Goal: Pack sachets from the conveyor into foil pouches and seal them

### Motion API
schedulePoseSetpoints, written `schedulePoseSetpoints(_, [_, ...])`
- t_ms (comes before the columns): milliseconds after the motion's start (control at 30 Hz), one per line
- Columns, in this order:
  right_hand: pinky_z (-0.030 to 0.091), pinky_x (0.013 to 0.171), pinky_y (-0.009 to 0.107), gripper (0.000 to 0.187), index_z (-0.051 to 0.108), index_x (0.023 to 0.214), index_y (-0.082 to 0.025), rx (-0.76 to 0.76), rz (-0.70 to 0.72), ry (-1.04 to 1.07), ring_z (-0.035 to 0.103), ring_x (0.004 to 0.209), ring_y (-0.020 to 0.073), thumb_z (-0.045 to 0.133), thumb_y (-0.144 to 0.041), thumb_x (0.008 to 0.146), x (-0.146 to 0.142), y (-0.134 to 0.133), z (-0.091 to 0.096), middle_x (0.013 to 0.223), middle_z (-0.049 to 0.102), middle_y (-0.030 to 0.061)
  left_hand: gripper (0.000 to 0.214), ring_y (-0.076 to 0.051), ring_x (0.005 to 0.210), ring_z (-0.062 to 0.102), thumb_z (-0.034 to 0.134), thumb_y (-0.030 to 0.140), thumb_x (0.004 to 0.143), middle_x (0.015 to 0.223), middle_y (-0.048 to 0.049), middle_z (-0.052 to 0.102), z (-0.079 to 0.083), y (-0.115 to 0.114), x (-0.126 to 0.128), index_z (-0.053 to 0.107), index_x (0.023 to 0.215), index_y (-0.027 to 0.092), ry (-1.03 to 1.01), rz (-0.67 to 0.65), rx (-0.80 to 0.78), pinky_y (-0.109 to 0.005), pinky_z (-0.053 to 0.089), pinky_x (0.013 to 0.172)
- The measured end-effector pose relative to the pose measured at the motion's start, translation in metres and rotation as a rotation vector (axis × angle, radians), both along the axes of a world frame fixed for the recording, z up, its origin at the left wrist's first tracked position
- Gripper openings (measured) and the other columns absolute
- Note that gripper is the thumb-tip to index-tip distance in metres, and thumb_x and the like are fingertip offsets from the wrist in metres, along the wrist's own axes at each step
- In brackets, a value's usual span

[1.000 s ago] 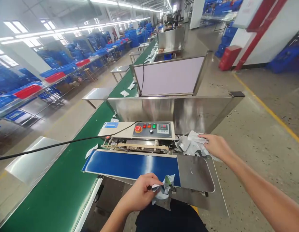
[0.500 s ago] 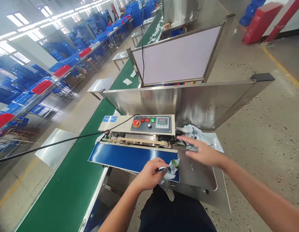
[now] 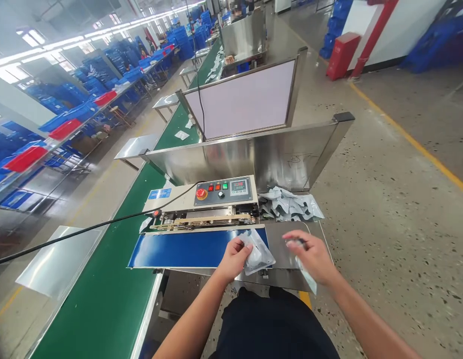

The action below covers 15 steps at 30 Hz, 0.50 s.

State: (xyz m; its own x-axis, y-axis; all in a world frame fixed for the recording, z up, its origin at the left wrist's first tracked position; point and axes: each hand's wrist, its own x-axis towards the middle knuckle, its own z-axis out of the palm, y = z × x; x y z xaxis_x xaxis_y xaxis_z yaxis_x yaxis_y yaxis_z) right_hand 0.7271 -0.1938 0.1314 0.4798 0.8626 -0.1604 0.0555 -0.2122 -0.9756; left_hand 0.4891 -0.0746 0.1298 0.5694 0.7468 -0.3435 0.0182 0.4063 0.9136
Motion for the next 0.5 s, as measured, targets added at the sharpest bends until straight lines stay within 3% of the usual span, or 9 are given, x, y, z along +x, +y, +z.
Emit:
schedulePoseSetpoints(67, [0.060,0.073,0.035,0.045,0.089,0.101,-0.025,-0.039,0.190,-0.090,0.070,0.074,0.0247,0.082,-0.067,0.086,-0.013,0.003,0.009,0.083,0.076,0.0062,0.072,-0.014,0.070,0.059,0.091,0.081,0.075,0.084,-0.0052,0.074,0.000,-0.003,0.005,0.079,0.099,0.014,-0.035,-0.117,0.027,-0.027,0.052,0.070])
schedulePoseSetpoints(133, [0.061,0.082,0.037,0.044,0.089,0.097,-0.024,-0.041,0.229,-0.109,0.075,0.088,0.0288,0.078,-0.065,0.087,-0.026,0.009,0.009,0.097,0.082,0.0095,0.068,-0.016,0.075,0.064,0.089,0.076,0.082,0.091,-0.0071,0.077,-0.003,-0.007,0.013,0.081,0.107,0.014,-0.045,-0.122,0.090,-0.028,0.054,0.073])
schedulePoseSetpoints(233, [0.060,0.082,0.038,0.049,0.086,0.093,-0.023,-0.086,0.055,-0.114,0.076,0.089,0.0304,0.073,-0.069,0.087,-0.039,0.012,-0.005,0.097,0.084,0.0109,0.063,-0.023,0.092,0.074,0.084,0.067,0.091,0.110,-0.0116,0.083,-0.009,-0.015,0.025,0.082,0.126,0.015,-0.018,0.050,0.148,-0.032,0.059,0.087])
schedulePoseSetpoints(333, [0.058,0.074,0.037,0.056,0.083,0.093,-0.022,-0.130,-0.081,-0.131,0.072,0.080,0.0284,0.069,-0.076,0.085,-0.044,0.008,-0.019,0.089,0.081,0.0102,0.057,-0.028,0.097,0.077,0.076,0.064,0.098,0.114,-0.0127,0.086,-0.016,-0.023,0.031,0.085,0.124,0.015,0.075,0.123,0.176,-0.036,0.060,0.090])
schedulePoseSetpoints(500, [0.052,0.064,0.034,0.053,0.083,0.095,-0.023,-0.226,-0.030,-0.155,0.068,0.073,0.0265,0.068,-0.073,0.084,-0.039,0.008,-0.019,0.086,0.080,0.0088,0.058,-0.027,0.088,0.073,0.061,0.065,0.105,0.100,-0.0107,0.085,-0.024,-0.027,0.030,0.089,0.111,0.015,0.178,0.142,0.300,-0.035,0.058,0.082])
